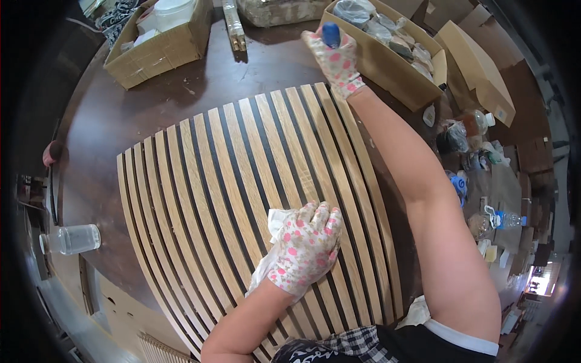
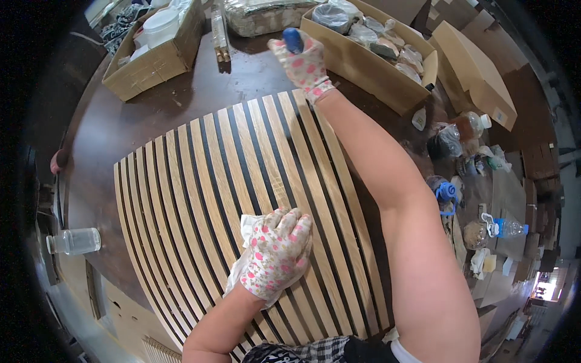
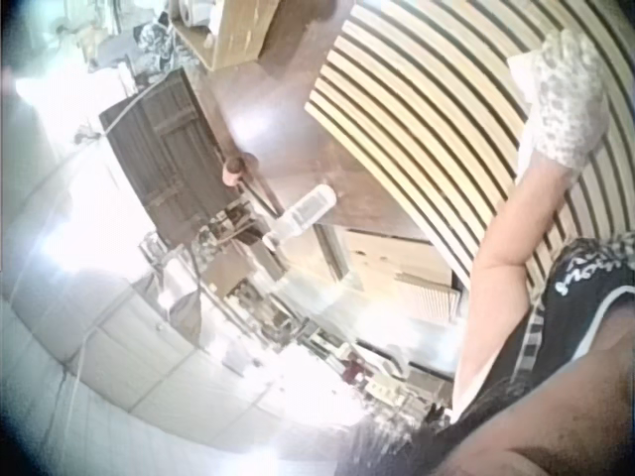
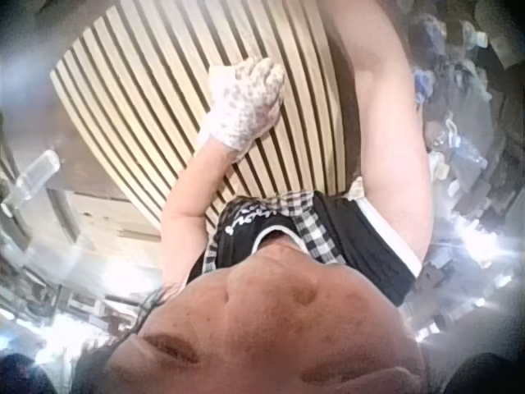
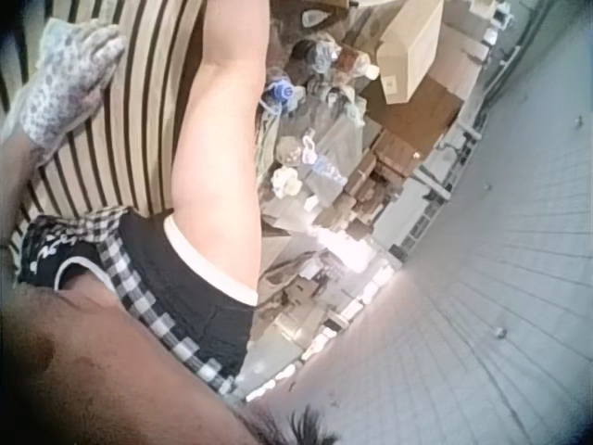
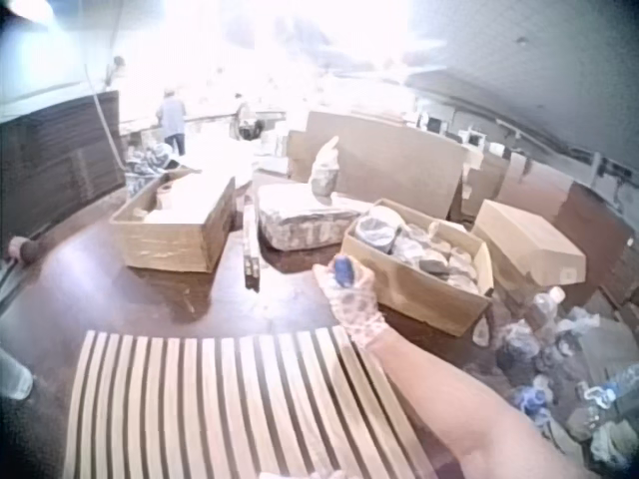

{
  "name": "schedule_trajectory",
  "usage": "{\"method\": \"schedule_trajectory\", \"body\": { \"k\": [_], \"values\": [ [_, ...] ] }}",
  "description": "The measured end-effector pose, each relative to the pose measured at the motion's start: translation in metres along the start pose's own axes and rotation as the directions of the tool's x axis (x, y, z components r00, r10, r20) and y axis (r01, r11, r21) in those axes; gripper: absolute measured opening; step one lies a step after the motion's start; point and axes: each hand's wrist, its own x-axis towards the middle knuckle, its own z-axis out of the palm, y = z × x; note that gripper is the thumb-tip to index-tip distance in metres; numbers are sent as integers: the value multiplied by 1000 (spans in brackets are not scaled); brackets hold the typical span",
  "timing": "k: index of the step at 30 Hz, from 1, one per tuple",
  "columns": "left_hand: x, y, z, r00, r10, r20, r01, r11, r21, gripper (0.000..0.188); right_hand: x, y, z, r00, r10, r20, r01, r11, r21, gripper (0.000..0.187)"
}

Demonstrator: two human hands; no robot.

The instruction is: The person cleans a wooden slatted panel with a cloth, wiping across the surface and edges.

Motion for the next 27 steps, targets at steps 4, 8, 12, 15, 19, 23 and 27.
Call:
{"method": "schedule_trajectory", "body": {
  "k": [4,8,12,15,19,23,27],
  "values": [
    [-6,-5,-1,999,-51,3,51,998,-22,41,-44,-14,-17,987,105,122,-114,991,74,17],
    [1,2,-1,998,-39,42,40,999,-24,42,-50,-25,-50,980,-62,189,114,954,-277,14],
    [2,3,-4,998,-55,21,55,999,1,42,-38,-46,-58,964,221,148,-265,848,459,7],
    [2,3,-6,996,-69,55,68,997,21,41,-55,-57,-41,932,194,307,-362,579,731,7],
    [2,2,-3,996,-60,72,57,998,41,41,-57,-39,-28,996,32,82,-35,999,29,13],
    [2,1,-5,995,-64,74,61,998,31,39,-46,-36,-6,994,90,66,-104,957,270,14],
    [6,5,-6,995,-39,91,37,999,31,38,-25,-20,17,973,-188,133,187,982,20,16]
  ]
}}
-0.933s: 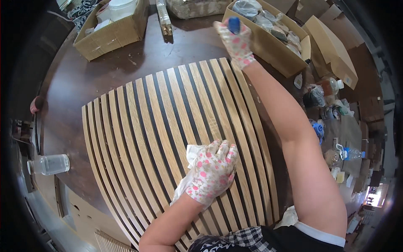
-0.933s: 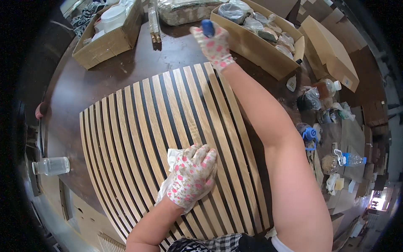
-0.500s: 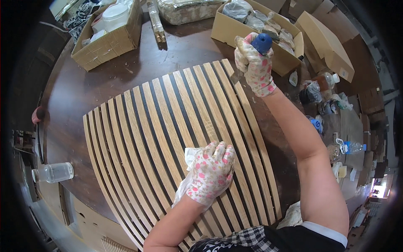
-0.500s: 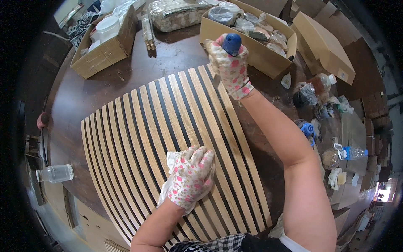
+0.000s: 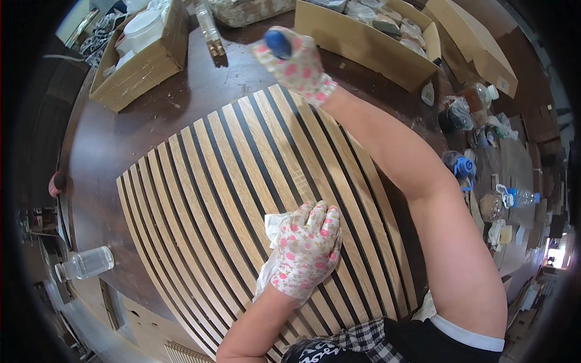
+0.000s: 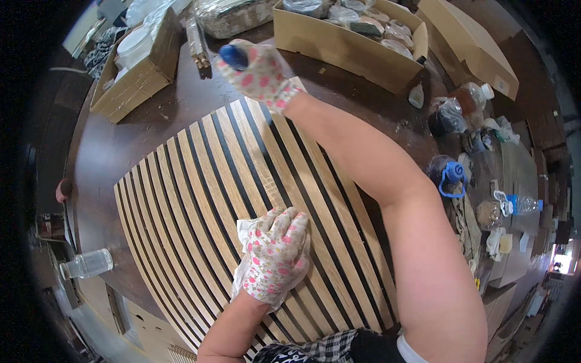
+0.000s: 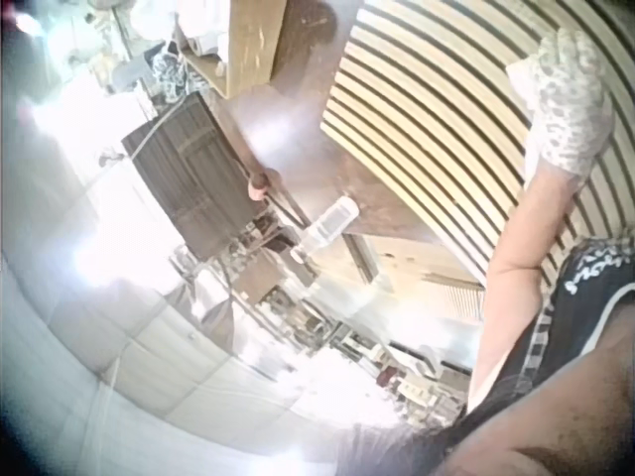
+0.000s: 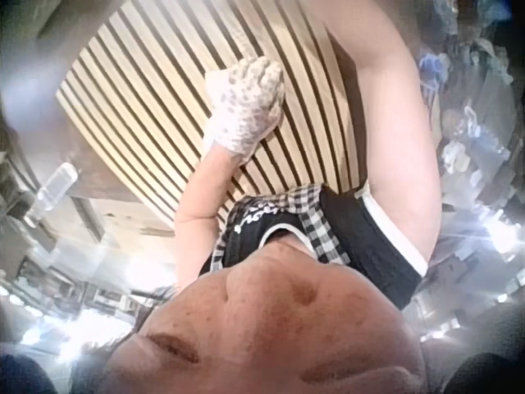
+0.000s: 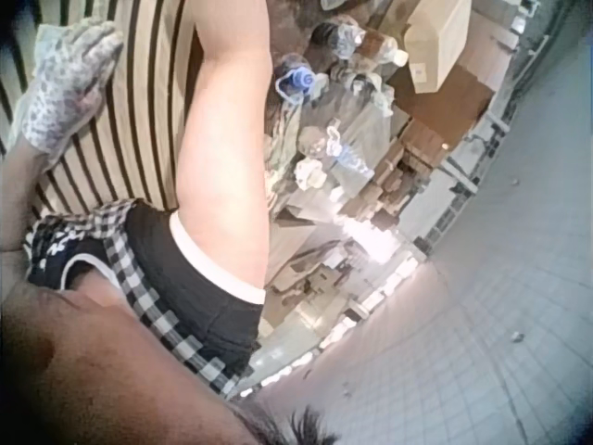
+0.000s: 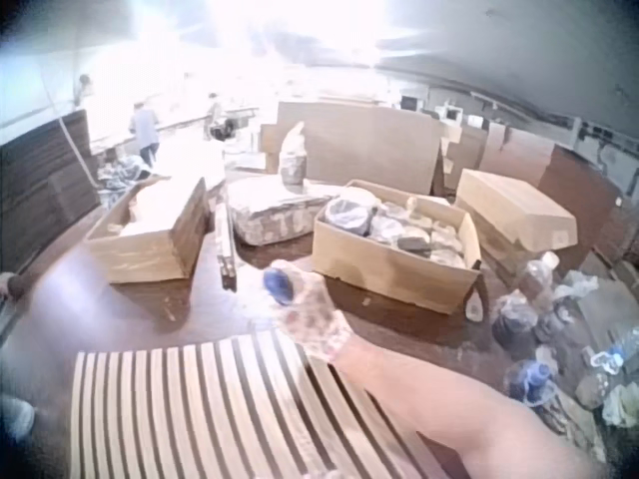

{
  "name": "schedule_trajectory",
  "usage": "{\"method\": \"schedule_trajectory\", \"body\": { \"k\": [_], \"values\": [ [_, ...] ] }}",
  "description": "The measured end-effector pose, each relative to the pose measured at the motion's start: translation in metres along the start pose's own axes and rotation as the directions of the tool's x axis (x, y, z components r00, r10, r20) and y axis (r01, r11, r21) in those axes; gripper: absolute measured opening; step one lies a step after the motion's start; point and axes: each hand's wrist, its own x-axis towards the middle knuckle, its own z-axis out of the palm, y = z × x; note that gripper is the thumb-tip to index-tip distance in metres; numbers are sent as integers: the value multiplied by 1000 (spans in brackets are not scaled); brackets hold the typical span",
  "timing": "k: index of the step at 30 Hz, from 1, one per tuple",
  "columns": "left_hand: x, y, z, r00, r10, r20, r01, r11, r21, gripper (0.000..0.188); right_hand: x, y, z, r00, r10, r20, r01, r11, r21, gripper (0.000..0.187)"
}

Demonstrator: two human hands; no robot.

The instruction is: The person cleans a wooden slatted panel with a cloth, wiping across the surface and edges.

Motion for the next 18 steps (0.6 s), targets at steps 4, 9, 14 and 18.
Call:
{"method": "schedule_trajectory", "body": {
  "k": [4,9,14,18],
  "values": [
    [-1,-1,0,1000,-17,-22,17,1000,12,40,-19,-4,-9,997,-64,49,67,996,-65,15],
    [-2,1,1,1000,-20,-13,21,999,50,44,-102,-69,-59,994,-101,38,98,993,72,19],
    [-6,1,6,990,-38,-136,39,999,2,39,-187,-117,-127,673,494,550,-396,-386,833,32],
    [-8,-1,4,998,-52,-39,54,996,64,40,-195,-133,-125,831,464,307,-406,127,905,34]
  ]
}}
